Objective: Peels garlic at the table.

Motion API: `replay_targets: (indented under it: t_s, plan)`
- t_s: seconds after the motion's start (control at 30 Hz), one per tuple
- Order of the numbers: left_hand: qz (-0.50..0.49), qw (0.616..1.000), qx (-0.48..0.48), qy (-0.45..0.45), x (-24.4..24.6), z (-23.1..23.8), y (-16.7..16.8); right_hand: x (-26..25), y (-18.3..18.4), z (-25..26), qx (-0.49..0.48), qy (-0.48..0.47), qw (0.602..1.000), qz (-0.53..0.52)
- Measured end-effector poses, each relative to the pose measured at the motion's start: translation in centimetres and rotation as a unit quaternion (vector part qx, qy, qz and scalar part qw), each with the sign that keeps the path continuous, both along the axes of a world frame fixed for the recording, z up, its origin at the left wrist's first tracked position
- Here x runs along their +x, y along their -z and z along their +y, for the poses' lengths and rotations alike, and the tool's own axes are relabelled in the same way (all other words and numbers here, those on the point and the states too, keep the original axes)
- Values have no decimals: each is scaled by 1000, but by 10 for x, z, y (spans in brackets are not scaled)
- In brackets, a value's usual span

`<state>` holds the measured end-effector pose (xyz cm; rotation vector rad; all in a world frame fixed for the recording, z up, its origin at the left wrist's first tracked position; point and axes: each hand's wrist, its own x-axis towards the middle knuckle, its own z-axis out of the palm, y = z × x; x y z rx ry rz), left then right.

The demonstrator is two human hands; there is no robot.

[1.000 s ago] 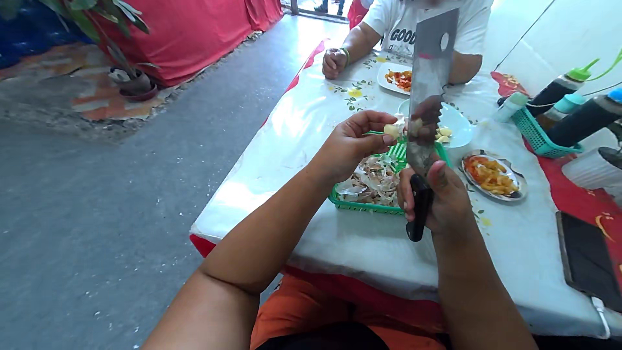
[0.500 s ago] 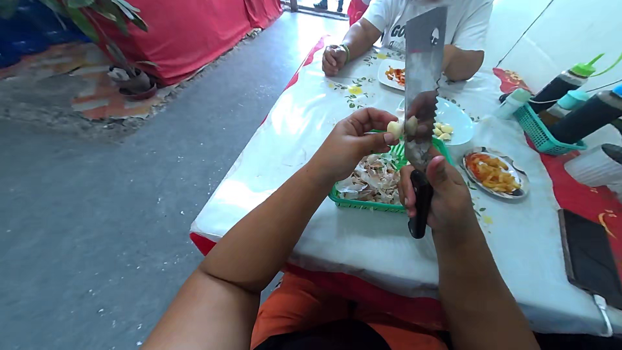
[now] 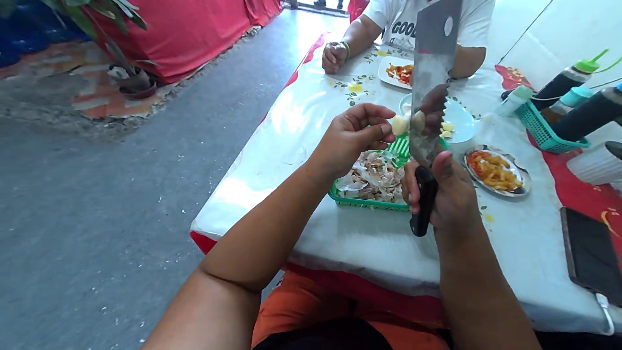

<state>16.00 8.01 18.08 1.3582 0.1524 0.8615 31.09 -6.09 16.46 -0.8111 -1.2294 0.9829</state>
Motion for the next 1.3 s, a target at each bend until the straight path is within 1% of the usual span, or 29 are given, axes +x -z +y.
replay_targets:
  t_s: [0.13, 0.3, 0.53, 0.63, 0.77, 0.87, 0.9, 1.03, 1.3]
  plan:
    - [-9, 1000, -9, 16, 0, 1, 1, -1, 0, 0, 3, -10, 1000, -9]
    - [23, 999, 36, -32, 2, -2, 0, -2, 0, 0, -11, -20, 999, -29]
    - [19, 999, 40, -31, 0, 1, 0, 0, -1, -2, -5, 4, 1000, -2]
    - [16, 999, 27, -21, 1, 2, 1, 1, -1, -2, -5, 4, 1000, 10]
    - [10, 1000, -10, 19, 0, 3, 1, 1, -1, -2, -16, 15, 999, 34]
    - [6, 999, -27, 25, 0, 4, 1, 2, 0, -3, -14, 2, 999, 46]
    - [5, 1000, -18, 17, 1, 4, 2, 3, -1, -3, -15, -10, 999, 47]
    - [22, 996, 69, -45, 1, 3, 3, 3, -1, -3, -17, -47, 998, 34]
    - [78, 981, 139, -110, 1, -2, 0, 3, -1, -3, -25, -71, 997, -1]
